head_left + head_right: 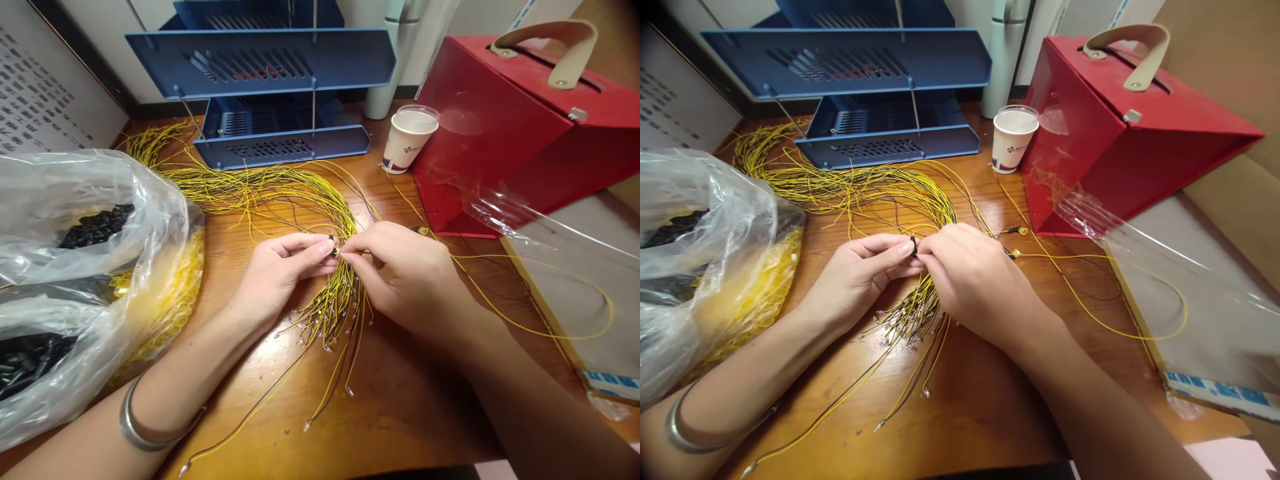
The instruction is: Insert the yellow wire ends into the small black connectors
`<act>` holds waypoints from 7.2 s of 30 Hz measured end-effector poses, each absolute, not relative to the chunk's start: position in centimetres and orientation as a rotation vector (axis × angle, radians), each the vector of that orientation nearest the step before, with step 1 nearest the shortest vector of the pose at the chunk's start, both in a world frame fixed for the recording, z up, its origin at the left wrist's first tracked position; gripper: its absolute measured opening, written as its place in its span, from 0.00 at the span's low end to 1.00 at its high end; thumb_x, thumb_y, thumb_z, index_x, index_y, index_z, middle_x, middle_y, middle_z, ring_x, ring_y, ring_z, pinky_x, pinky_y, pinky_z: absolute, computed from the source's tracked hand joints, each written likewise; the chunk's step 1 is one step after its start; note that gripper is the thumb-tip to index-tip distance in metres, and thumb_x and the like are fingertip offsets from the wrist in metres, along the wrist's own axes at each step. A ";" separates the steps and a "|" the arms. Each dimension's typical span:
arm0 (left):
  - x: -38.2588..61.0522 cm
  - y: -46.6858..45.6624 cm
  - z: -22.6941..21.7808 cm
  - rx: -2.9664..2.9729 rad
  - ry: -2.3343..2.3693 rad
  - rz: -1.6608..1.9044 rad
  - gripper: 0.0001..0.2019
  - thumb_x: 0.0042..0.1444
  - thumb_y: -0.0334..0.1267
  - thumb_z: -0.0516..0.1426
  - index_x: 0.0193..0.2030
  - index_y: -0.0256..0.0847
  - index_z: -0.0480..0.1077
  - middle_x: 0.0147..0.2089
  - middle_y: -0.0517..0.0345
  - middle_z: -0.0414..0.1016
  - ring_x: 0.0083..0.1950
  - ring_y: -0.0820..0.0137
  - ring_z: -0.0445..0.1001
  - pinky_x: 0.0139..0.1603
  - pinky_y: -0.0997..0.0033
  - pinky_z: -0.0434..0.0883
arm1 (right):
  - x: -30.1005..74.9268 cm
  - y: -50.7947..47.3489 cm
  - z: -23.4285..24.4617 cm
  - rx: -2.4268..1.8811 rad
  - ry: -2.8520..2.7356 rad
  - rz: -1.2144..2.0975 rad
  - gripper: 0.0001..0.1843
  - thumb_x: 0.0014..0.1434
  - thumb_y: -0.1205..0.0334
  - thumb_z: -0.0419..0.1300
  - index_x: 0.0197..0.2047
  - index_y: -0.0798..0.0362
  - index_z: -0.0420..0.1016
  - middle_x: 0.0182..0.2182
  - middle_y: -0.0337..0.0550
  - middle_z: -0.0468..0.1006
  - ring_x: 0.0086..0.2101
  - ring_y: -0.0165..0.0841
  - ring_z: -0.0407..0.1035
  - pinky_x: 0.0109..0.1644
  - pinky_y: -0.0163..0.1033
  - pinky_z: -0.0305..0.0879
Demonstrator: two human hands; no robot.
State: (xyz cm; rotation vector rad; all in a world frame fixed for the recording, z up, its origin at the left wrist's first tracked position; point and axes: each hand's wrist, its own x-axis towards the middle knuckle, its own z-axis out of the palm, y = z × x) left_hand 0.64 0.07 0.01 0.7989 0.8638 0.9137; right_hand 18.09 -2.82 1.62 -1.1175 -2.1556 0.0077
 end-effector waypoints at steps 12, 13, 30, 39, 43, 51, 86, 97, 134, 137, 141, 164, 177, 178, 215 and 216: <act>0.7 0.3 0.1 0.773 0.841 0.954 0.04 0.49 0.33 0.68 0.33 0.36 0.80 0.32 0.58 0.81 0.32 0.76 0.79 0.39 0.79 0.78 | 17.8 -3.1 1.9 -1.116 -2.122 -0.018 0.03 0.58 0.72 0.61 0.36 0.57 0.76 0.30 0.41 0.79 0.30 0.28 0.70 0.35 0.34 0.65; 0.7 0.3 0.1 0.765 0.842 0.955 0.04 0.49 0.33 0.68 0.32 0.36 0.80 0.31 0.58 0.81 0.32 0.76 0.79 0.39 0.78 0.78 | 17.8 -3.1 1.9 -1.119 -2.117 -0.031 0.04 0.58 0.72 0.61 0.34 0.56 0.76 0.29 0.40 0.79 0.29 0.27 0.71 0.35 0.33 0.64; 0.7 0.2 0.4 0.732 0.845 0.974 0.06 0.48 0.33 0.68 0.33 0.35 0.79 0.31 0.57 0.80 0.32 0.75 0.79 0.40 0.76 0.77 | 17.2 -3.2 1.6 -1.183 -2.036 -0.087 0.03 0.59 0.69 0.61 0.36 0.55 0.76 0.31 0.41 0.81 0.31 0.30 0.73 0.36 0.35 0.67; 0.8 0.2 0.4 0.718 0.864 0.984 0.08 0.45 0.34 0.70 0.32 0.35 0.79 0.30 0.56 0.80 0.31 0.74 0.78 0.41 0.74 0.77 | 17.2 -3.3 1.8 -1.193 -2.035 -0.029 0.07 0.59 0.72 0.57 0.32 0.52 0.74 0.27 0.40 0.78 0.29 0.30 0.71 0.34 0.37 0.66; 0.8 0.1 0.4 0.731 0.857 0.981 0.07 0.46 0.34 0.69 0.32 0.35 0.79 0.30 0.57 0.80 0.31 0.75 0.78 0.41 0.75 0.77 | 17.1 -3.3 1.7 -1.194 -2.043 -0.031 0.08 0.58 0.73 0.56 0.31 0.53 0.73 0.25 0.39 0.75 0.26 0.29 0.68 0.32 0.36 0.63; 0.7 0.0 0.1 0.787 0.858 0.959 0.06 0.49 0.35 0.68 0.34 0.37 0.80 0.31 0.57 0.81 0.32 0.75 0.79 0.42 0.77 0.77 | 16.9 -3.3 1.5 -1.188 -2.043 -0.045 0.08 0.57 0.74 0.56 0.30 0.54 0.73 0.23 0.39 0.74 0.25 0.29 0.65 0.31 0.35 0.60; 0.9 -0.4 0.4 0.834 0.869 1.037 0.08 0.51 0.37 0.67 0.36 0.41 0.74 0.41 0.56 0.83 0.38 0.70 0.80 0.42 0.70 0.76 | 14.8 -4.5 1.3 -1.350 -1.520 0.813 0.12 0.58 0.55 0.63 0.29 0.53 0.71 0.19 0.33 0.72 0.17 0.23 0.62 0.19 0.30 0.54; 1.0 -0.8 0.8 1.003 0.935 1.007 0.07 0.50 0.38 0.67 0.36 0.41 0.81 0.55 0.51 0.77 0.43 0.70 0.78 0.39 0.75 0.75 | 15.1 -3.5 1.9 -1.237 -1.066 1.113 0.11 0.54 0.59 0.67 0.34 0.55 0.70 0.22 0.35 0.76 0.13 0.21 0.63 0.15 0.27 0.58; 1.2 -1.1 0.6 1.152 0.988 1.033 0.08 0.51 0.39 0.66 0.34 0.37 0.77 0.28 0.60 0.76 0.28 0.77 0.71 0.28 0.79 0.68 | 15.7 -3.6 1.6 -1.343 -1.265 0.829 0.08 0.57 0.66 0.60 0.39 0.55 0.78 0.24 0.37 0.73 0.20 0.23 0.58 0.21 0.32 0.50; 1.2 -1.1 0.6 1.168 0.999 1.057 0.08 0.51 0.39 0.66 0.34 0.36 0.78 0.29 0.59 0.77 0.28 0.77 0.71 0.28 0.78 0.68 | 15.7 -3.6 1.7 -1.360 -1.276 0.832 0.07 0.56 0.64 0.60 0.37 0.55 0.79 0.25 0.39 0.74 0.22 0.24 0.61 0.23 0.33 0.52; 1.2 -1.1 0.6 1.183 1.000 1.055 0.08 0.51 0.39 0.66 0.34 0.36 0.78 0.28 0.59 0.76 0.27 0.77 0.70 0.27 0.79 0.68 | 15.6 -3.6 1.6 -1.377 -1.270 0.838 0.06 0.55 0.62 0.63 0.36 0.55 0.78 0.22 0.37 0.70 0.21 0.24 0.58 0.23 0.33 0.50; 0.8 -1.2 0.8 1.255 0.973 1.009 0.09 0.55 0.42 0.63 0.33 0.37 0.74 0.30 0.56 0.76 0.30 0.73 0.73 0.31 0.76 0.71 | 15.9 -3.6 2.0 -1.416 -1.408 0.796 0.06 0.55 0.62 0.62 0.31 0.56 0.76 0.15 0.31 0.61 0.17 0.22 0.50 0.19 0.32 0.44; 0.6 -1.1 0.4 1.267 0.975 0.997 0.10 0.57 0.43 0.61 0.34 0.38 0.73 0.31 0.56 0.77 0.30 0.73 0.73 0.33 0.76 0.72 | 16.0 -3.7 2.4 -1.435 -1.423 0.856 0.06 0.55 0.62 0.62 0.29 0.56 0.74 0.14 0.29 0.57 0.16 0.21 0.48 0.18 0.31 0.42; 0.5 -1.1 0.4 1.272 0.973 1.007 0.10 0.58 0.43 0.60 0.35 0.38 0.73 0.31 0.56 0.77 0.31 0.73 0.74 0.33 0.75 0.72 | 16.0 -3.7 2.4 -1.433 -1.426 0.860 0.06 0.54 0.62 0.62 0.29 0.56 0.74 0.14 0.29 0.57 0.16 0.21 0.48 0.18 0.31 0.42; 0.7 -1.4 0.4 1.475 1.083 1.111 0.08 0.59 0.42 0.60 0.35 0.39 0.75 0.34 0.56 0.80 0.33 0.71 0.76 0.34 0.76 0.71 | 15.9 -3.5 2.8 -1.377 -1.198 1.024 0.05 0.52 0.63 0.67 0.32 0.55 0.78 0.24 0.41 0.78 0.25 0.29 0.70 0.24 0.33 0.61; 0.7 -1.4 0.4 1.471 1.082 1.109 0.08 0.59 0.42 0.60 0.35 0.39 0.75 0.34 0.56 0.80 0.34 0.71 0.76 0.35 0.75 0.71 | 15.9 -3.5 2.8 -1.368 -1.191 1.029 0.05 0.52 0.63 0.67 0.32 0.55 0.78 0.25 0.41 0.79 0.26 0.29 0.71 0.25 0.33 0.62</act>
